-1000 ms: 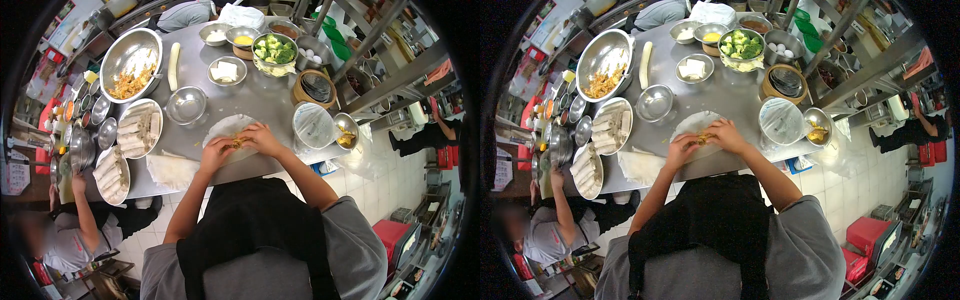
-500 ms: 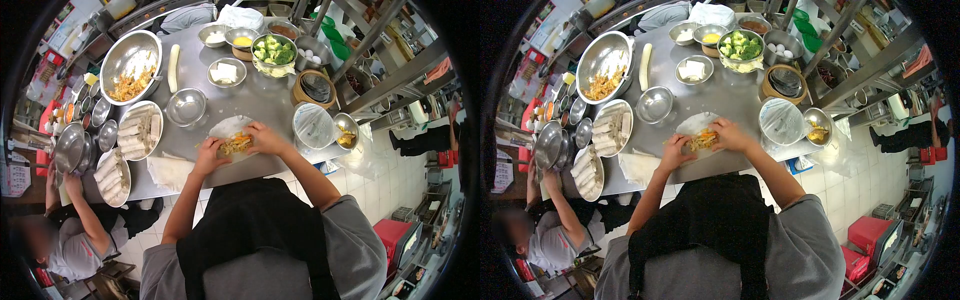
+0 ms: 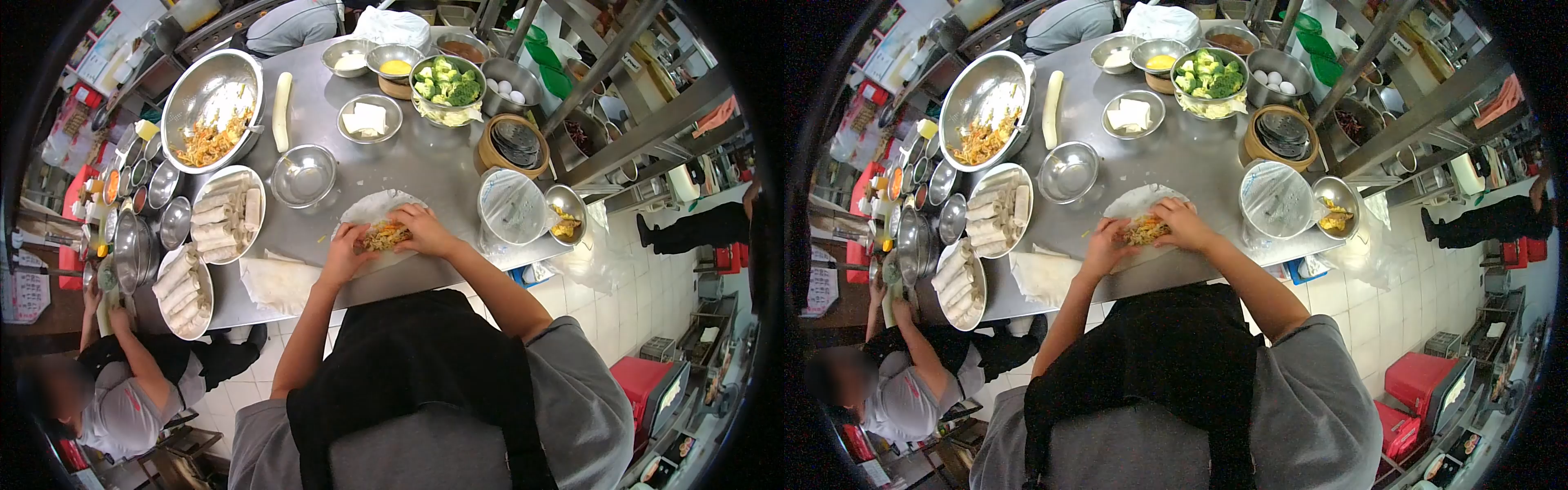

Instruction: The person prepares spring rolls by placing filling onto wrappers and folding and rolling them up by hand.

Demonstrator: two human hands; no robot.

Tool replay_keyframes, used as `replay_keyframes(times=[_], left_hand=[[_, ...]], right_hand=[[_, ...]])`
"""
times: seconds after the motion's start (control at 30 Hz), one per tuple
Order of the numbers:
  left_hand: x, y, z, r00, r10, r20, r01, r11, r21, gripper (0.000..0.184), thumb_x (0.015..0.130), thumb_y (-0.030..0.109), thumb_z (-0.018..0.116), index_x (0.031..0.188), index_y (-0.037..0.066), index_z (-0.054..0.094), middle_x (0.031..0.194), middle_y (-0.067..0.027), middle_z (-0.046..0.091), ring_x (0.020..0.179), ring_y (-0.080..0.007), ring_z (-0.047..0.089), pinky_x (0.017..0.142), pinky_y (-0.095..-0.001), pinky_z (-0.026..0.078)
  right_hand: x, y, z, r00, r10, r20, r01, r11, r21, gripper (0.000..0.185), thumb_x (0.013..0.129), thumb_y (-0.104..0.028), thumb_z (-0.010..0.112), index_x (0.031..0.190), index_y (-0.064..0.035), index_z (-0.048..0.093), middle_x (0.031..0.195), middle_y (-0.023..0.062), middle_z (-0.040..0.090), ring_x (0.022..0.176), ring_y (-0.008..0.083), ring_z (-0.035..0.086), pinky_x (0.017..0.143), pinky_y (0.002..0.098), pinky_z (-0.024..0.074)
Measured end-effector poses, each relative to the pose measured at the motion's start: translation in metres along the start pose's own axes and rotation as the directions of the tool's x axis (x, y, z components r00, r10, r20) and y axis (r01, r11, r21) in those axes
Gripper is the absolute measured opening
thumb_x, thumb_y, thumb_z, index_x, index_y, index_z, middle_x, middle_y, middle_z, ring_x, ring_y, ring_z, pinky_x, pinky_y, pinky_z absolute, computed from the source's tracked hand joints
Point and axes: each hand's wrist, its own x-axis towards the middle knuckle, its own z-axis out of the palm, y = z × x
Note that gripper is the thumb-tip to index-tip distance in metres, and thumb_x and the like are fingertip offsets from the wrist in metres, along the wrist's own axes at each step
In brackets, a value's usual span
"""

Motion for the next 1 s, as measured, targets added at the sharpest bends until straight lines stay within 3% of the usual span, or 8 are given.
replay_keyframes(times=[0.1,0.27,0.47,0.57,0.67,0.77,0.87,1.0], left_hand=[[0.002,0.003,-0.004,0.994,-0.069,0.081,0.081,0.986,-0.149,0.059,0.073,-0.004,0.081,0.128,0.004,0.061,0.117,-0.0103,0.058,0.108,-0.0241,0.064,0.09,-0.0329,0.057],[-0.006,-0.006,-0.01,0.999,0.004,0.045,0.014,0.922,-0.386,0.048,0.08,-0.007,0.074,0.126,0.003,0.062,0.121,-0.0102,0.06,0.104,-0.0229,0.067,0.091,-0.0331,0.057],[-0.006,-0.011,-0.002,0.994,-0.108,-0.026,0.107,0.994,-0.034,0.022,0.083,0.005,0.075,0.104,0.003,0.073,0.107,-0.0122,0.068,0.091,-0.0234,0.069,0.079,-0.0328,0.055],[-0.007,-0.01,0.007,0.995,-0.055,-0.081,0.05,0.997,-0.056,0.02,0.08,0.01,0.078,0.098,0.004,0.075,0.1,-0.0114,0.069,0.089,-0.0258,0.068,0.076,-0.0347,0.054],[-0.008,-0.005,0.003,0.977,0.134,-0.168,-0.121,0.989,0.086,0.036,0.076,0.015,0.082,0.109,0.006,0.072,0.11,-0.0122,0.067,0.101,-0.0294,0.064,0.085,-0.0379,0.053],[0.0,0.024,-0.004,0.977,0.2,-0.081,-0.171,0.947,0.272,0.056,0.07,0.018,0.086,0.121,0.007,0.066,0.118,-0.0135,0.061,0.113,-0.0327,0.057,0.095,-0.0415,0.048],[0.007,0.015,0.005,0.988,0.151,0.026,-0.153,0.966,0.209,0.069,0.065,0.018,0.089,0.127,0.007,0.06,0.121,-0.0145,0.056,0.117,-0.0343,0.052,0.101,-0.043,0.044],[0.007,-0.005,0.018,0.988,0.154,0.003,-0.152,0.976,0.159,0.064,0.063,0.016,0.089,0.121,0.008,0.063,0.114,-0.0133,0.057,0.111,-0.0345,0.054,0.098,-0.0424,0.046]], right_hand=[[0.009,0.005,0.003,0.98,0.014,0.198,-0.02,0.999,0.028,0.057,0.072,-0.03,0.084,0.124,-0.0169,0.063,0.122,0.0037,0.058,0.122,0.0274,0.051,0.102,0.0472,0.0353],[0.0,0.0,-0.012,0.994,0.017,0.11,-0.021,0.999,0.034,0.055,0.073,-0.029,0.083,0.124,-0.0192,0.065,0.121,0.0036,0.059,0.121,0.0263,0.052,0.102,0.0467,0.0345],[-0.005,0.017,-0.003,0.982,0.057,0.181,-0.061,0.998,0.013,0.053,0.072,-0.029,0.084,0.121,-0.0182,0.066,0.12,0.0026,0.06,0.119,0.0267,0.053,0.101,0.0472,0.034],[-0.005,0.015,-0.005,0.974,0.066,0.217,-0.077,0.996,0.042,0.057,0.069,-0.029,0.085,0.121,-0.0167,0.065,0.121,0.0032,0.059,0.12,0.0285,0.052,0.102,0.0483,0.0335],[-0.004,0.003,-0.015,0.991,0.038,0.125,-0.046,0.997,0.061,0.062,0.067,-0.028,0.086,0.123,-0.0161,0.063,0.122,0.0044,0.057,0.122,0.0292,0.05,0.103,0.0489,0.033],[0.002,-0.003,-0.01,0.994,0.0,0.108,-0.005,0.999,0.051,0.066,0.066,-0.029,0.088,0.124,-0.0157,0.061,0.123,0.0055,0.055,0.123,0.0292,0.048,0.102,0.0492,0.0328],[0.011,-0.003,-0.002,0.987,-0.03,0.158,0.024,0.999,0.045,0.063,0.066,-0.028,0.087,0.122,-0.0153,0.061,0.122,0.0056,0.054,0.123,0.0293,0.048,0.101,0.0489,0.0332],[0.011,0.002,0.006,0.979,-0.019,0.204,0.016,1.0,0.015,0.056,0.067,-0.027,0.086,0.117,-0.0153,0.062,0.119,0.0047,0.055,0.121,0.0287,0.049,0.099,0.0485,0.034]])
